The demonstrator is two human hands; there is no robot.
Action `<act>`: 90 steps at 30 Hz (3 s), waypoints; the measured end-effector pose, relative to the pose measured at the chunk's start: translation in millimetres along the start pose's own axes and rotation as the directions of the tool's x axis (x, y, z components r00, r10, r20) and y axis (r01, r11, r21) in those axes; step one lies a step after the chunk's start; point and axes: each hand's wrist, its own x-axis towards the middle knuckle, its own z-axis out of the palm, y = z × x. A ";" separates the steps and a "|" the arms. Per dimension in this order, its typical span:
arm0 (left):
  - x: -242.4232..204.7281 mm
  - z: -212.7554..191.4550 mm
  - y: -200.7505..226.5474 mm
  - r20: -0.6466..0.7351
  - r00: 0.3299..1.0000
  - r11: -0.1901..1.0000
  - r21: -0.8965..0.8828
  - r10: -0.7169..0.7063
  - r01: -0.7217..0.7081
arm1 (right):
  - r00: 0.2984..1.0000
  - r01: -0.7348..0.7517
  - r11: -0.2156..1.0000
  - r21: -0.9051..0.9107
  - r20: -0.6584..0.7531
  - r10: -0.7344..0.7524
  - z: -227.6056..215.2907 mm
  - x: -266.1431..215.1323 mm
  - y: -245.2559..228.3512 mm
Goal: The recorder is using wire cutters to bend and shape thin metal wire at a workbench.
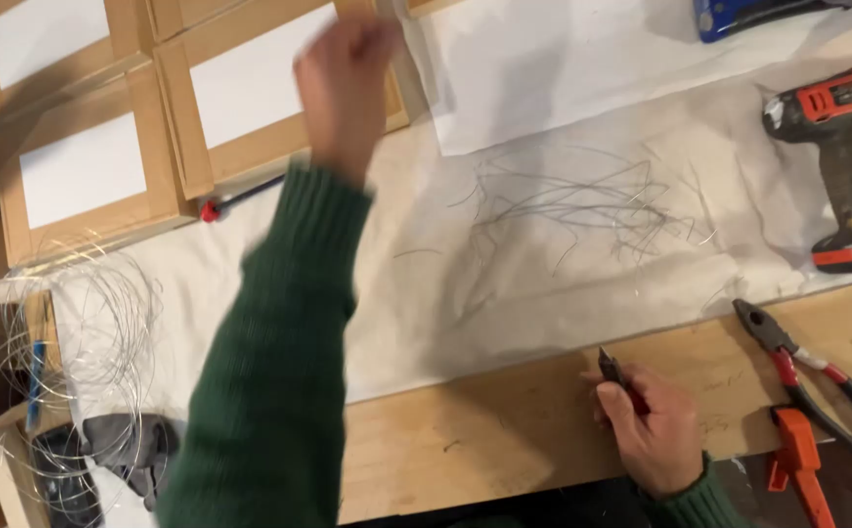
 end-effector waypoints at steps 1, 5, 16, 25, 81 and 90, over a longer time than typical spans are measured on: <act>14.6 13.9 -15.9 0.003 1.000 1.000 -0.003 0.006 -0.006 | 1.000 0.000 1.000 0.003 -0.007 0.000 0.2 -0.3 0.3; 45.2 46.7 -45.6 0.021 1.000 1.000 -0.022 -0.013 0.013 | 1.000 -0.014 0.998 0.062 -0.018 0.015 4.1 0.7 -2.1; -6.9 63.8 63.0 0.514 0.794 0.935 -0.048 0.324 -0.351 | 0.972 0.227 0.966 -0.125 -0.031 -0.233 -2.9 -0.8 -9.1; -11.4 100.2 97.4 0.687 0.718 0.993 -0.048 0.109 -0.105 | 0.986 0.162 0.987 0.005 -0.037 -0.161 -1.9 0.9 -9.1; -433.0 -252.1 361.4 0.133 0.984 0.942 0.299 0.116 -0.151 | 0.970 0.019 0.871 0.492 0.200 -0.135 90.0 -251.7 -78.2; -419.7 -261.5 363.2 -0.022 0.975 0.946 0.247 0.221 -0.209 | 0.952 0.010 0.998 0.061 0.304 -0.028 65.2 -236.4 -27.7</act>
